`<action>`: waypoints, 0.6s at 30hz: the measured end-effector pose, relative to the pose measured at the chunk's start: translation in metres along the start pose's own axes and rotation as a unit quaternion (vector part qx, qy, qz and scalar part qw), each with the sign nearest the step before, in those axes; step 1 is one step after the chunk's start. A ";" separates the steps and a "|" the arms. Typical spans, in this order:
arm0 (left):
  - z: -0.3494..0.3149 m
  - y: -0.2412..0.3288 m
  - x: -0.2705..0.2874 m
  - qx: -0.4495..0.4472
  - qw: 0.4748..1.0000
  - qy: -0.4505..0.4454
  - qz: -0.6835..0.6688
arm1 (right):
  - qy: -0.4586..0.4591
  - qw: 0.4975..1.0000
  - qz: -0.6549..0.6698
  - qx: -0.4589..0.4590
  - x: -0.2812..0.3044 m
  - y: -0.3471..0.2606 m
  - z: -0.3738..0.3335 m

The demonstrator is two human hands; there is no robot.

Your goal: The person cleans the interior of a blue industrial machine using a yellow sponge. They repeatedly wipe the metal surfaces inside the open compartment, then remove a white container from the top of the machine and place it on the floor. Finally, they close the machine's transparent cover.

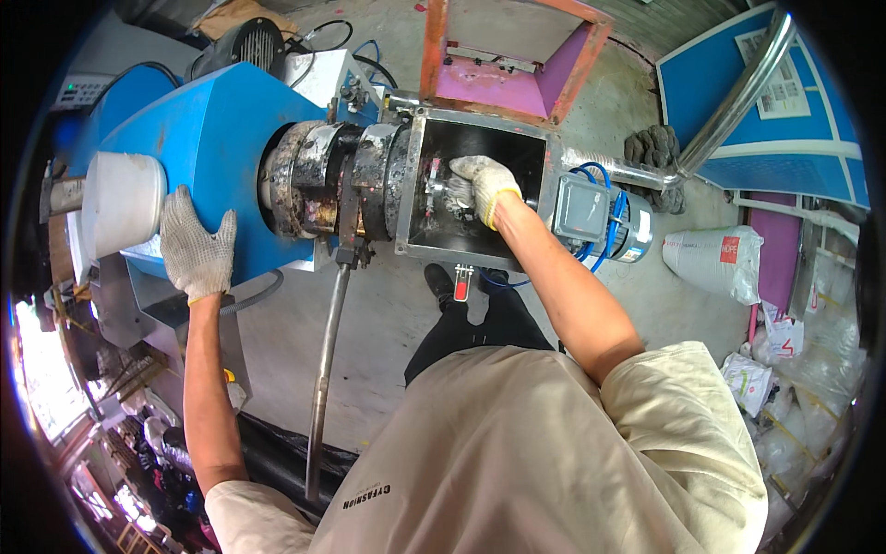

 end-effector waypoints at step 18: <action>0.006 0.009 0.002 0.018 1.000 -0.004 0.012 | -0.044 0.954 -0.287 -0.070 -0.013 0.091 0.175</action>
Point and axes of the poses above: each hand's wrist, its own z-axis towards the middle knuckle, its own x-axis out of the back of the hand, y = z × x, the point moved 4 cm from there along z, towards the middle knuckle, and after that the axes turned 10 degrees about x, right-handed, at the moved point
